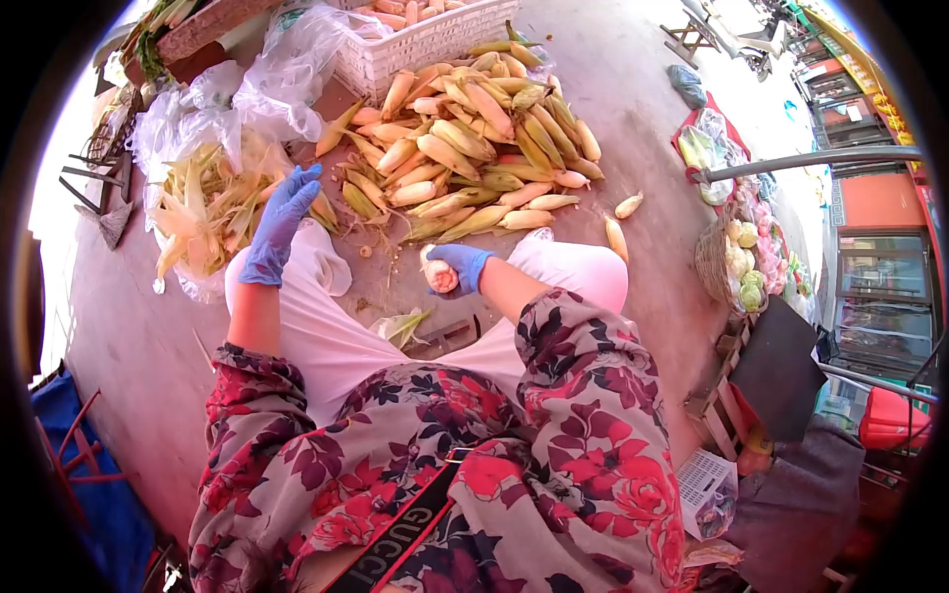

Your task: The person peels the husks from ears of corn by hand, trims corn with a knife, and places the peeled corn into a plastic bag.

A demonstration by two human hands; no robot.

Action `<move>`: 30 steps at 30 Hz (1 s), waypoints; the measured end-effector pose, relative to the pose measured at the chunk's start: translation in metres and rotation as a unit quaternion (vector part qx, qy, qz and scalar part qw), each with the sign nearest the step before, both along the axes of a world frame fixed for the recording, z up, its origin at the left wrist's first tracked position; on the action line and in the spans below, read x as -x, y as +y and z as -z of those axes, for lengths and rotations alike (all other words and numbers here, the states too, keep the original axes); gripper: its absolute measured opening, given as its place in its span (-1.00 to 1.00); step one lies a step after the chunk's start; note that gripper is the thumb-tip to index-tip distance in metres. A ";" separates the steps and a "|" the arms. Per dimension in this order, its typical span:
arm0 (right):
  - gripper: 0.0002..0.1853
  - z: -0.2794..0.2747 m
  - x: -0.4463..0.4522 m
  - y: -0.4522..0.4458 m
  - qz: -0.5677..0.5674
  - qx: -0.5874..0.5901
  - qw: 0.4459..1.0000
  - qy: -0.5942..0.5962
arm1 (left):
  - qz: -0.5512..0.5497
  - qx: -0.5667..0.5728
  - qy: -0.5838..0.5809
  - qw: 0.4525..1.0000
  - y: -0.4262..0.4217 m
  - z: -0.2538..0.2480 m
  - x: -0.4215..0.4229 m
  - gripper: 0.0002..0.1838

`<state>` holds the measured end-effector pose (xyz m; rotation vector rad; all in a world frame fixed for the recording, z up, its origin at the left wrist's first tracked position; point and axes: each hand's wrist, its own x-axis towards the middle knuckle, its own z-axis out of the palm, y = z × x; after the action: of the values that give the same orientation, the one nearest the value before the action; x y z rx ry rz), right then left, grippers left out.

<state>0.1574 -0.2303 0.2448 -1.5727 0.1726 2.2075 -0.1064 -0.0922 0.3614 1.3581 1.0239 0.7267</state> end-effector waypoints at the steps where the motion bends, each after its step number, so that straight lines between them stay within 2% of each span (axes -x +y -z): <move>1: -0.75 -0.012 -0.012 0.031 -0.005 -0.003 1.000 -0.022 | -0.017 -0.030 -0.017 0.999 0.013 -0.002 0.002 -0.53; 3: -0.73 -0.050 -0.037 0.105 0.038 -0.134 0.990 -0.024 | -0.038 -0.001 -0.035 0.999 0.030 -0.005 -0.001 -0.57; 4: -0.71 -0.096 -0.041 0.138 0.065 -0.211 0.973 -0.062 | -0.029 0.016 -0.041 0.999 0.038 -0.005 -0.002 -0.58; 5: -0.66 -0.113 -0.063 0.177 0.041 -0.309 0.950 -0.030 | -0.020 0.033 -0.049 0.998 0.045 -0.006 -0.004 -0.59; 6: -0.61 -0.135 -0.075 0.206 0.078 -0.407 0.909 -0.045 | -0.012 0.032 -0.045 0.998 0.046 -0.013 -0.009 -0.57; 7: -0.49 -0.144 -0.105 0.234 0.037 -0.507 0.861 -0.028 | -0.003 0.029 -0.037 0.999 0.049 -0.015 -0.014 -0.57; 8: -0.47 -0.168 -0.108 0.243 0.072 -0.525 0.844 -0.079 | 0.007 0.027 -0.028 0.999 0.054 -0.014 -0.019 -0.57; 9: -0.52 -0.168 -0.119 0.254 0.099 -0.515 0.833 -0.175 | 0.016 0.023 -0.020 0.999 0.059 -0.012 -0.023 -0.57; 11: -0.60 -0.133 -0.142 0.259 0.103 -0.479 0.804 -0.338 | 0.018 0.031 -0.007 0.999 0.072 -0.001 -0.028 -0.58; 13: -0.65 -0.064 -0.161 0.244 0.001 -0.421 0.793 -0.440 | 0.004 0.051 0.004 0.999 0.086 0.016 -0.033 -0.58; 14: -0.63 -0.028 -0.171 0.232 -0.052 -0.340 0.834 -0.432 | -0.011 0.065 0.008 0.998 0.088 0.027 -0.034 -0.58; 16: -0.66 0.047 -0.176 0.195 -0.038 -0.201 0.918 -0.339 | -0.050 0.116 0.021 0.992 0.093 0.036 -0.044 -0.60; 19: -0.49 0.159 -0.168 0.158 0.065 -0.054 0.978 -0.189 | -0.007 -0.051 0.055 0.997 0.097 0.040 -0.068 -0.66; 20: -0.39 0.190 -0.158 0.156 0.125 -0.036 0.981 -0.144 | 0.008 -0.002 0.031 0.999 0.097 0.042 -0.075 -0.68; 21: -0.28 0.209 -0.145 0.155 0.184 -0.017 0.978 -0.098 | 0.013 0.001 0.053 0.999 0.093 0.039 -0.082 -0.69; 23: -0.21 0.218 -0.112 0.185 0.314 0.024 0.945 -0.093 | 0.025 0.005 0.095 0.995 0.096 0.044 -0.092 -0.70; 25: -0.14 0.232 -0.101 0.216 0.432 0.022 0.901 -0.027 | 0.032 -0.003 0.132 0.991 0.100 0.049 -0.097 -0.68; 27: -0.24 0.245 -0.095 0.242 0.497 -0.024 0.866 -0.036 | 0.025 -0.017 0.172 0.985 0.104 0.051 -0.102 -0.66; 28: -0.42 0.245 -0.098 0.249 0.531 -0.006 0.846 -0.049 | 0.046 -0.047 0.208 0.976 0.105 0.049 -0.101 -0.63; 30: -0.53 0.246 -0.091 0.252 0.576 -0.052 0.812 -0.082 | 0.060 -0.036 0.207 0.976 0.113 0.055 -0.101 -0.62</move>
<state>0.2489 0.0220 -0.0008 -1.0792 0.7175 1.0842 -0.0058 0.0204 0.3067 1.6621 1.2346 0.4002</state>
